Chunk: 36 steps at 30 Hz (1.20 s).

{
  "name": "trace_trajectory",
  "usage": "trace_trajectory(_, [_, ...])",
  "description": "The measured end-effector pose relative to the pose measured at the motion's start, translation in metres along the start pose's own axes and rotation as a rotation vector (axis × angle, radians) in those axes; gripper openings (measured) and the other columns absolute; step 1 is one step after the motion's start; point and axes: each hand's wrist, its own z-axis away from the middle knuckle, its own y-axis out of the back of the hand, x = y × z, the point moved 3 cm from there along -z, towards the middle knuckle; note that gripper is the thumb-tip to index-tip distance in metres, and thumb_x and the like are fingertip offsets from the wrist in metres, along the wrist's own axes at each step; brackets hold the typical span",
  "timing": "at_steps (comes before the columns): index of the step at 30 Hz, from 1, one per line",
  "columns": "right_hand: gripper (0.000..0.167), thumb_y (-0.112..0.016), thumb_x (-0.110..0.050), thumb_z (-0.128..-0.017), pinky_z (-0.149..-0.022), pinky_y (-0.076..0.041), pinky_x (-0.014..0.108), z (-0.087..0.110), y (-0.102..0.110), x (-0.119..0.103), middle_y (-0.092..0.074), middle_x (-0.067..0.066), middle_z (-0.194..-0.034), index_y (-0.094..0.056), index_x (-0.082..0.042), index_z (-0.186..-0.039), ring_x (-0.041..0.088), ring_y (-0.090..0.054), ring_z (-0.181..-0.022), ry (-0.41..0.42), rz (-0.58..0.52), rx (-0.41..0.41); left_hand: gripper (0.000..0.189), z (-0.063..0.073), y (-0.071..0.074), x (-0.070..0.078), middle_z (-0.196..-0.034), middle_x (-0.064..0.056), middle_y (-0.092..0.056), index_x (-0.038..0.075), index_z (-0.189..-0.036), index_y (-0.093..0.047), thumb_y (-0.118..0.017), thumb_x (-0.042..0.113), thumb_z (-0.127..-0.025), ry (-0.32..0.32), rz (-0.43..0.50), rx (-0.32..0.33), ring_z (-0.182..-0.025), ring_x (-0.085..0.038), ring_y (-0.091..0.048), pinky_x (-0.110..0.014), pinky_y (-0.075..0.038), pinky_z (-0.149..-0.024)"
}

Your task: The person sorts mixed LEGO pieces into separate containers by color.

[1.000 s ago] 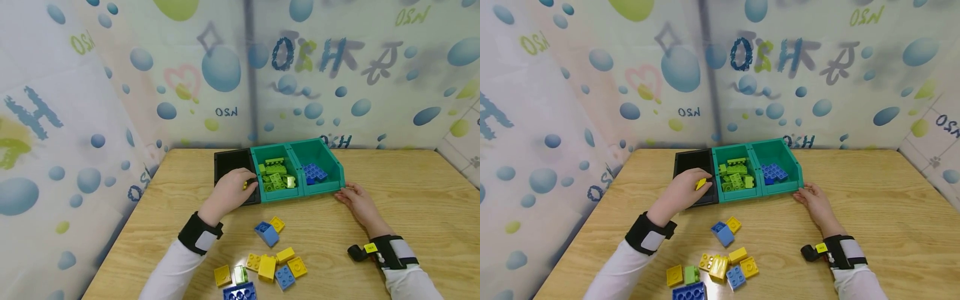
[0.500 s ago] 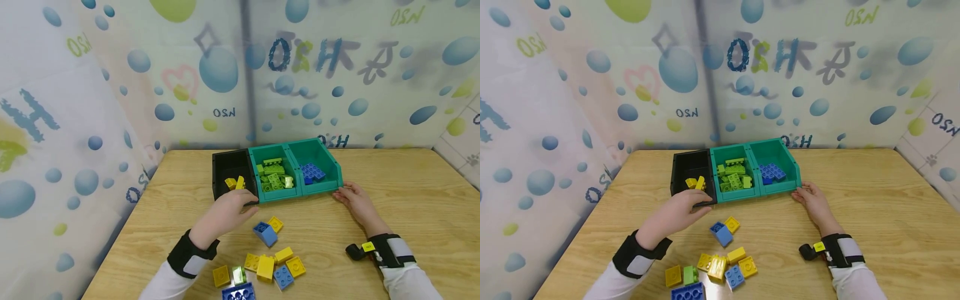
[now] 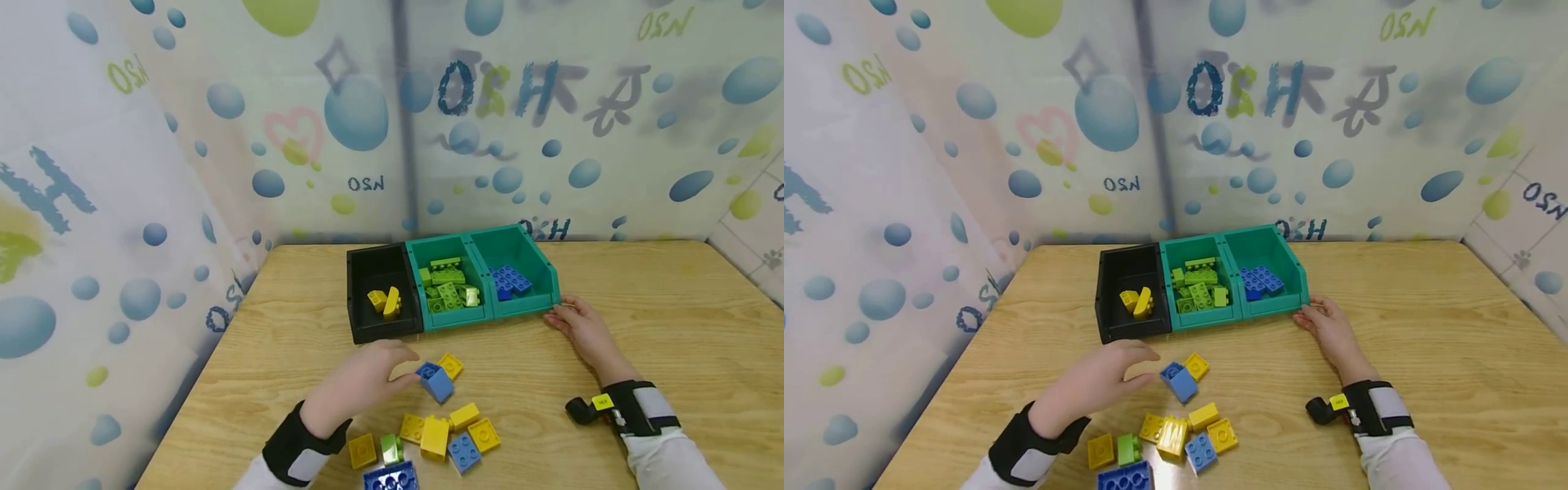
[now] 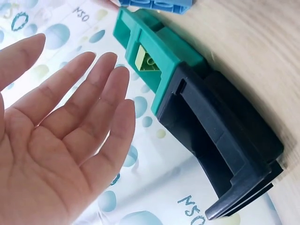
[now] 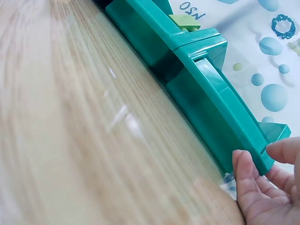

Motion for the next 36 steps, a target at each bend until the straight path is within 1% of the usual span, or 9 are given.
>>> trace_trajectory(4, [0.036,-0.039,-0.012,-0.101,-0.077,-0.051,0.011,0.0,0.0,0.0,-0.059,-0.01,-0.088,-0.029,0.012,-0.126,-0.004,-0.062,-0.083,-0.002,0.007,0.001,0.031,0.004,-0.002,0.001,-0.115,-0.003,-0.066,0.01,-0.116,-0.066,-0.062,0.028,-0.092,-0.004,0.004,-0.025,-0.104,-0.016,-0.062,-0.031,-0.053,-0.088])
trace_trajectory(11, [0.038,-0.039,-0.012,-0.101,-0.077,-0.051,0.011,-0.001,0.0,0.001,-0.059,-0.009,-0.088,-0.028,0.014,-0.127,-0.004,-0.062,-0.083,0.004,0.019,-0.004,0.032,0.015,-0.006,0.002,-0.112,-0.001,-0.067,0.014,-0.116,-0.067,-0.062,0.034,-0.091,0.034,0.026,-0.083,-0.1,-0.012,-0.062,-0.03,-0.053,-0.085])
trace_trajectory(15, [0.038,-0.038,-0.013,-0.102,-0.077,-0.051,0.011,-0.002,0.001,0.002,-0.059,-0.01,-0.089,-0.028,0.014,-0.127,-0.005,-0.062,-0.083,-0.005,0.045,0.004,0.034,0.022,-0.01,0.001,-0.111,0.0,-0.067,0.015,-0.116,-0.067,-0.063,0.036,-0.09,0.008,0.021,-0.1,-0.098,-0.011,-0.062,-0.029,-0.053,-0.084])
trace_trajectory(18, [0.04,-0.039,-0.014,-0.102,-0.077,-0.051,0.01,-0.003,0.002,0.003,-0.059,-0.011,-0.089,-0.027,0.014,-0.128,-0.005,-0.061,-0.083,-0.011,0.049,0.01,0.034,0.026,-0.013,-0.001,-0.11,0.0,-0.067,0.013,-0.115,-0.067,-0.064,0.036,-0.09,-0.025,0.004,-0.085,-0.098,-0.011,-0.062,-0.028,-0.053,-0.083])
trace_trajectory(21, [0.043,-0.039,-0.015,-0.102,-0.078,-0.051,0.01,-0.003,0.002,0.004,-0.058,-0.011,-0.089,-0.026,0.015,-0.13,-0.005,-0.061,-0.084,-0.022,0.062,0.011,0.034,0.029,-0.014,-0.003,-0.11,0.0,-0.067,0.014,-0.115,-0.067,-0.063,0.037,-0.09,-0.03,0.001,-0.089,-0.097,-0.01,-0.062,-0.028,-0.053,-0.083])
trace_trajectory(25, [0.043,-0.038,-0.015,-0.102,-0.078,-0.051,0.01,-0.003,0.002,0.003,-0.058,-0.011,-0.09,-0.025,0.015,-0.131,-0.006,-0.061,-0.084,-0.027,0.077,0.007,0.035,0.034,-0.016,-0.006,-0.111,0.003,-0.066,0.017,-0.116,-0.066,-0.062,0.041,-0.09,-0.003,0.005,-0.132,-0.097,-0.008,-0.061,-0.028,-0.053,-0.083])
trace_trajectory(28, [0.043,-0.038,-0.014,-0.102,-0.078,-0.051,0.011,-0.003,0.001,0.003,-0.058,-0.011,-0.09,-0.024,0.016,-0.13,-0.005,-0.061,-0.084,-0.019,0.065,0.005,0.038,0.039,-0.017,-0.006,-0.114,0.004,-0.064,0.019,-0.118,-0.065,-0.063,0.043,-0.088,-0.003,0.007,-0.165,-0.099,-0.007,-0.06,-0.028,-0.053,-0.084])
trace_trajectory(32, [0.043,-0.038,-0.013,-0.102,-0.078,-0.051,0.011,-0.002,0.001,0.002,-0.059,-0.01,-0.089,-0.024,0.016,-0.13,-0.005,-0.061,-0.084,-0.003,0.051,0.001,0.046,0.045,-0.02,-0.005,-0.114,0.006,-0.063,0.02,-0.119,-0.064,-0.066,0.049,-0.083,-0.019,0.028,-0.204,-0.098,-0.005,-0.059,-0.027,-0.053,-0.084])
trace_trajectory(36, [0.041,-0.038,-0.013,-0.102,-0.078,-0.051,0.011,-0.001,0.001,0.001,-0.059,-0.01,-0.089,-0.026,0.015,-0.128,-0.004,-0.062,-0.084,0.005,0.035,-0.005,0.058,0.048,-0.023,-0.005,-0.118,0.006,-0.061,0.022,-0.123,-0.061,-0.067,0.057,-0.077,-0.001,0.026,-0.262,-0.1,-0.005,-0.057,-0.027,-0.052,-0.085])
